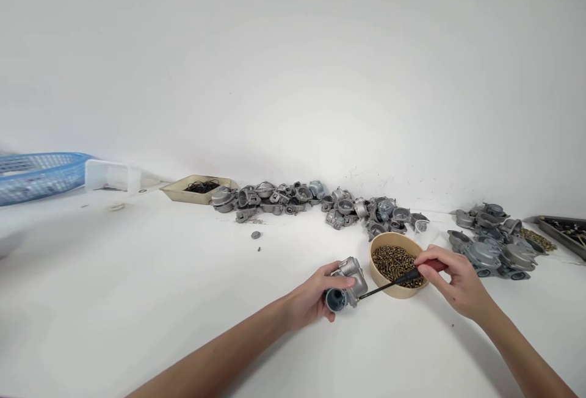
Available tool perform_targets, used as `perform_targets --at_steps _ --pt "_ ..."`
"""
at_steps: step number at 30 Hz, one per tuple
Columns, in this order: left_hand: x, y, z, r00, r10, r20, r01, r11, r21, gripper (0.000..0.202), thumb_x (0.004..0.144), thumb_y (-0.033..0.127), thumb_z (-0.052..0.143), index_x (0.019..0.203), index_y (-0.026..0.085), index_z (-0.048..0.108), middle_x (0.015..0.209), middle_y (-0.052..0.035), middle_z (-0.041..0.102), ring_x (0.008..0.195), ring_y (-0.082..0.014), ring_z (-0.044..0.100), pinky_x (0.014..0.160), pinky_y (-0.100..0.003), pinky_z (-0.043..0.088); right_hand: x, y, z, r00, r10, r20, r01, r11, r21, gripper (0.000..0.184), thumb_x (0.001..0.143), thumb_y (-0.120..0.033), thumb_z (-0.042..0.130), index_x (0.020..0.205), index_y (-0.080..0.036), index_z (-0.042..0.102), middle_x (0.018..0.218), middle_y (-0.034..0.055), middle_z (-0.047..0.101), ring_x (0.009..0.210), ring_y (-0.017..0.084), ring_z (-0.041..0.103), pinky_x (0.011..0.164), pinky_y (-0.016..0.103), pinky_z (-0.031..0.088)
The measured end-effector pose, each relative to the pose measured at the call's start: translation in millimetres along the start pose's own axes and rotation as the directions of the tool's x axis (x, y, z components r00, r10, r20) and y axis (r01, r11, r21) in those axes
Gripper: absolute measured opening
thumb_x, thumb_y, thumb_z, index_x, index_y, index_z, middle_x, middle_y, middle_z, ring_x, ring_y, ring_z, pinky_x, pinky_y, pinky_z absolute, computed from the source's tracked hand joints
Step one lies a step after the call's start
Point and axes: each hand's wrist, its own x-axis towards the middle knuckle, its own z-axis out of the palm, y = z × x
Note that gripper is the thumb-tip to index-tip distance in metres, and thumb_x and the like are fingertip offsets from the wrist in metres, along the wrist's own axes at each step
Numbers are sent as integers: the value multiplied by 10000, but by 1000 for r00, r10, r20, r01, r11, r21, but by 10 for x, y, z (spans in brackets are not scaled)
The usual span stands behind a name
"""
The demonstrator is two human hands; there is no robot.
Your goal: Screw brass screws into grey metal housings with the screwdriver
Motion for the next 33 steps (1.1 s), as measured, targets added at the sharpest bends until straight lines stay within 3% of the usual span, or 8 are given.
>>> perform_targets --at_steps 4,7,11,13,16,20,27,33 --pt "-45 -4 -28 1000 22 13 -24 982 188 930 574 401 1016 1333 234 507 1036 -63 679 813 -182 682 420 -141 485 16 -19 9 1000 15 -22 -15 1000 14 179 1043 -309 596 937 -220 710 767 40 692 590 163 655 531 253 560" --pt "-67 -3 26 997 63 42 -75 923 377 827 610 381 976 1283 206 530 971 -59 672 765 -188 656 411 -160 473 15 -35 23 999 -24 -45 26 999 39 187 1036 -271 597 907 -212 719 753 47 691 595 165 639 515 250 546" --pt "-72 -53 126 986 170 0 -139 805 577 716 642 340 901 1237 224 521 951 -35 663 653 -165 599 410 -197 452 -14 -55 37 985 -82 -149 96 992 87 226 1022 -216 597 820 -209 700 650 28 633 532 152 562 429 237 441" --pt "-63 -107 137 962 274 17 -220 732 645 642 652 306 877 1185 240 525 926 -10 661 670 -167 591 505 -228 478 -39 -44 34 965 -39 -259 71 991 117 253 1018 -259 618 780 -206 688 614 21 586 506 147 516 415 250 393" --pt "-40 -193 111 904 426 45 -325 613 721 575 636 268 862 1123 245 556 929 -12 673 839 -236 631 743 -317 522 -73 4 30 903 91 -420 -29 988 152 294 1011 -366 650 768 -205 685 616 19 544 510 152 480 431 275 379" --pt "-50 -230 102 849 522 81 -371 481 794 566 643 258 838 1147 264 581 1026 -40 682 977 -305 627 944 -425 491 -91 64 69 868 153 -472 -99 986 137 264 1017 -381 660 818 -209 682 658 12 549 478 126 397 415 268 341" --pt "-144 -161 159 783 591 193 -462 347 816 558 713 254 813 1209 267 558 1089 -49 675 904 -269 643 833 -344 510 -106 44 170 863 188 -468 -125 979 162 279 1016 -411 674 814 -219 693 660 -5 547 467 112 364 430 268 331" --pt "-140 -176 130 752 632 188 -493 350 797 564 730 268 825 1212 266 533 1075 -49 686 878 -257 664 789 -321 525 -113 43 169 842 251 -478 -131 954 270 285 996 -430 709 810 -214 702 653 -5 547 465 106 361 436 270 331"
